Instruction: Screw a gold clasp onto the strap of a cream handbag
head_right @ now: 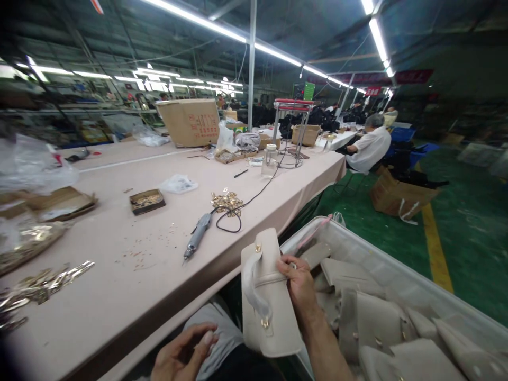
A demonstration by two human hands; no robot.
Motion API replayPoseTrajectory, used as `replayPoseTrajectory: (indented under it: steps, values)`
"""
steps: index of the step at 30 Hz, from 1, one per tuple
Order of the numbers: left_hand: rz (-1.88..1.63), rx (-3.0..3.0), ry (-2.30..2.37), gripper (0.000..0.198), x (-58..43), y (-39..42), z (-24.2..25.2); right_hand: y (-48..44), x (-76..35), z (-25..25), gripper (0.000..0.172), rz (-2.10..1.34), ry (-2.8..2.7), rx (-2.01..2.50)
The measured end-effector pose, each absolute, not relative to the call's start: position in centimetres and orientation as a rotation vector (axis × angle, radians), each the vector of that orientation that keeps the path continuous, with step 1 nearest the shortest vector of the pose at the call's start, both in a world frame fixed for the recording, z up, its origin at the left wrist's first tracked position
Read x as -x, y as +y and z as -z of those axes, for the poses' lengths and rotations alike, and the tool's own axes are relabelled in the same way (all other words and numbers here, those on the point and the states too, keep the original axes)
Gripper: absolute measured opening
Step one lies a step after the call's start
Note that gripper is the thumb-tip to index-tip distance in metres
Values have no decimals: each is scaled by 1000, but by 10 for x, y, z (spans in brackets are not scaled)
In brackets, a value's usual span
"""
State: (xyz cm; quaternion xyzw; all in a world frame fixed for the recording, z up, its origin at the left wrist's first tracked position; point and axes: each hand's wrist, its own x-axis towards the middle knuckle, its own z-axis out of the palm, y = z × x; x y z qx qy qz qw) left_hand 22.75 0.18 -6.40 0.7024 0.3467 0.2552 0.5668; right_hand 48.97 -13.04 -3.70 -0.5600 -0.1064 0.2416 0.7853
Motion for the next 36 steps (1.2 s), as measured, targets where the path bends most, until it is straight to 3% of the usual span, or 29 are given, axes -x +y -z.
replayPoseTrajectory:
  steps: [3,5,10,11,12,16,19,25,36]
  values:
    - [-695,-1714,719,37,-237,-1,52,-113,-462,48,22,-546,-229,1213]
    - [-719,-1754,683,43,-239,-5,49,-101,-443,53,20,-530,-219,1229]
    - [-764,-1975,649,125,-228,-18,51,-70,-394,54,21,-503,-95,1207]
    - [-782,-2008,651,131,-225,-19,52,-65,-385,52,21,-511,-66,1186]
    - [-804,-2032,648,125,-221,-18,52,-61,-376,49,21,-529,-43,1162]
    - [-943,-2065,696,60,-194,-3,45,-53,-351,29,22,-711,-37,1082]
    - [-975,-2033,837,35,-166,15,34,-55,-342,18,28,-927,-183,1076]
    - [-852,-1821,893,31,-114,45,34,-58,-328,37,38,-1213,-546,1239]
    - [-802,-1498,915,30,-89,66,55,-48,-302,52,28,-1410,-714,1148]
